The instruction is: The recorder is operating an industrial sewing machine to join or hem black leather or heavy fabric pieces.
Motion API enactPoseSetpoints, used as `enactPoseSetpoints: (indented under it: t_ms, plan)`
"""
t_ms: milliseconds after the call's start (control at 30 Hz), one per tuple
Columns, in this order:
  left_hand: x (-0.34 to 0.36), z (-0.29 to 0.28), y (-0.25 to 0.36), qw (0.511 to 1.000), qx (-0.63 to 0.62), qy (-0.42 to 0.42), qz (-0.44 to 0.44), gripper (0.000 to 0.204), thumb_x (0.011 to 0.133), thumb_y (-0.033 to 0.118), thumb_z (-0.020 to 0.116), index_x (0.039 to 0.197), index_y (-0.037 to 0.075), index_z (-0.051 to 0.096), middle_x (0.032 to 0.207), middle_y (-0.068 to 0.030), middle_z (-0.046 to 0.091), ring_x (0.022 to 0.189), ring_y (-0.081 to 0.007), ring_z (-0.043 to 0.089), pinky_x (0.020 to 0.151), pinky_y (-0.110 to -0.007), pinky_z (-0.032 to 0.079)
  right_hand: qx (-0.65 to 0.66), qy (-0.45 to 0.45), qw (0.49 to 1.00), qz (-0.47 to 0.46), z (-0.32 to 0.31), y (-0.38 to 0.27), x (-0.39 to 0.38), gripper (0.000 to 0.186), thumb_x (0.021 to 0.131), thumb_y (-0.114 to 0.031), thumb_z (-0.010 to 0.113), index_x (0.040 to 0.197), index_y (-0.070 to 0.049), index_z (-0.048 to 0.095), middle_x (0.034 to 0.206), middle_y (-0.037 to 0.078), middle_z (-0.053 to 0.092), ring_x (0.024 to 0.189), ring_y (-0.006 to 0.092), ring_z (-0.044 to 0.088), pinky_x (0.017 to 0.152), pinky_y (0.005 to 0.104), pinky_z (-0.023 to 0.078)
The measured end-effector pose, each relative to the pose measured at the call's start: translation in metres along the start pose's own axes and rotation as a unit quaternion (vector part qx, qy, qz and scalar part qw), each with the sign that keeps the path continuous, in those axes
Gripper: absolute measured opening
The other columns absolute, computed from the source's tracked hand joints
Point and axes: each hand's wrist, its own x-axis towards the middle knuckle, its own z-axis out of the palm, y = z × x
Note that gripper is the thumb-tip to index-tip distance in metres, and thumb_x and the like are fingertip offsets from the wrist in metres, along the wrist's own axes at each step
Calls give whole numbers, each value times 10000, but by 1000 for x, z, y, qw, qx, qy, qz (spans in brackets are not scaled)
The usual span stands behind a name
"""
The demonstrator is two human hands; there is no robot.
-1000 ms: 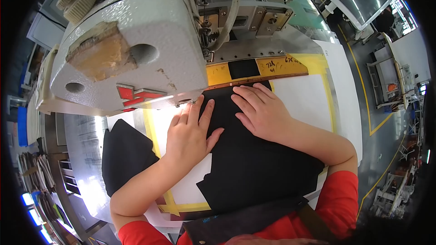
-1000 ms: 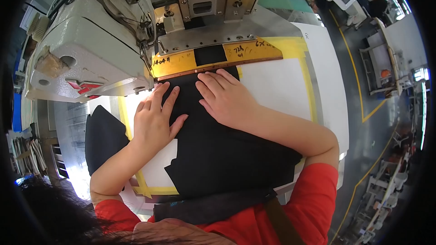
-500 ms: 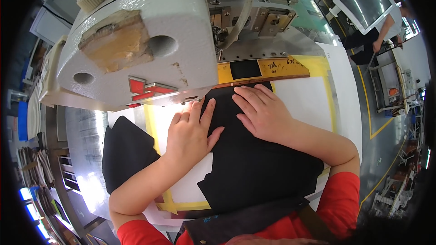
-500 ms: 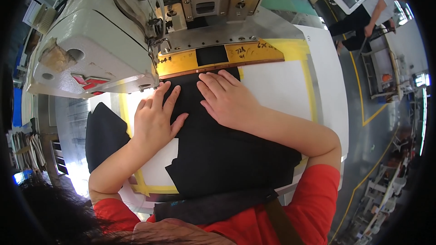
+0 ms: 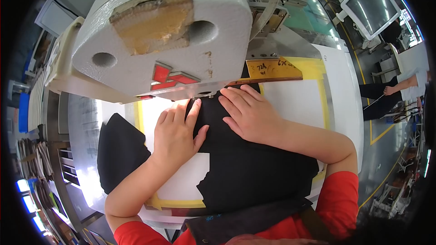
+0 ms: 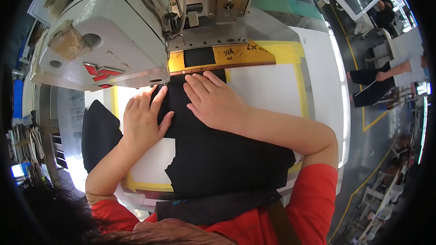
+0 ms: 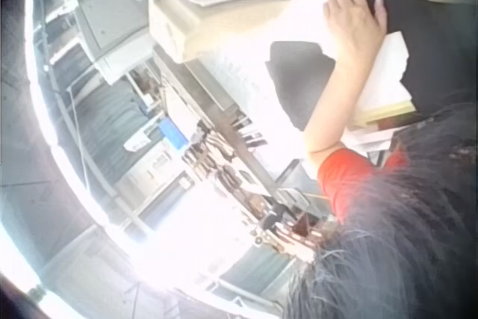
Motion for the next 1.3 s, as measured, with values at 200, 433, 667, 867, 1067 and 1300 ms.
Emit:
enactPoseSetpoints:
  t_ms: [200, 433, 667, 867, 1067, 1300]
  plan:
    - [2, -1, 6, 1000, -3, 10, -19, 545, 779, 259, 704, 1256, 45, 551, 1195, -172, 549, 984, -328, 573, 884, -396, 450, -16, 6, 999, -28, -4, 4, -2, 451, 850, -253, 656, 1189, 34, 573, 1229, 175, 556, 1132, 284, 553, 1054, 438, 370]
    - [6, -3, 15, 999, 11, 18, -31, 496, 786, 264, 705, 1196, 26, 557, 1178, -178, 545, 1109, -339, 568, 870, -396, 457, -40, 16, 999, -31, -7, 12, -12, 481, 837, -267, 678, 1200, 21, 554, 1139, 160, 570, 1077, 275, 561, 1045, 476, 367]
    - [7, -2, 21, 998, 25, 21, -50, 468, 792, 247, 700, 1181, 23, 565, 1249, -181, 538, 1130, -357, 570, 904, -401, 465, -25, 13, 999, -25, -16, 25, -26, 481, 822, -258, 693, 1193, 12, 549, 1107, 148, 568, 1061, 270, 560, 1043, 466, 368]
    - [6, 1, 24, 998, 28, 23, -59, 465, 801, 245, 696, 1191, 26, 566, 1267, -182, 532, 1151, -354, 555, 953, -417, 439, -26, 3, 999, -36, -25, 32, -32, 461, 830, -254, 685, 1193, 3, 564, 1156, 146, 568, 1115, 269, 550, 1051, 465, 362]
    - [20, 3, 47, 1000, 8, 8, -3, 482, 805, 246, 704, 1220, 46, 563, 1283, -166, 526, 1195, -328, 506, 1041, -434, 362, -27, -12, 999, 21, -26, 42, -57, 416, 857, -251, 654, 1197, -16, 605, 1325, 107, 532, 1256, 245, 496, 1072, 461, 344]
    - [29, 23, 57, 998, -39, 36, 22, 579, 788, 286, 721, 1287, 51, 542, 1298, -154, 518, 1154, -328, 506, 1018, -435, 381, -12, -8, 1000, 20, -25, 41, -51, 414, 863, -244, 645, 1204, -15, 596, 1329, 110, 525, 1269, 241, 478, 1073, 460, 342]
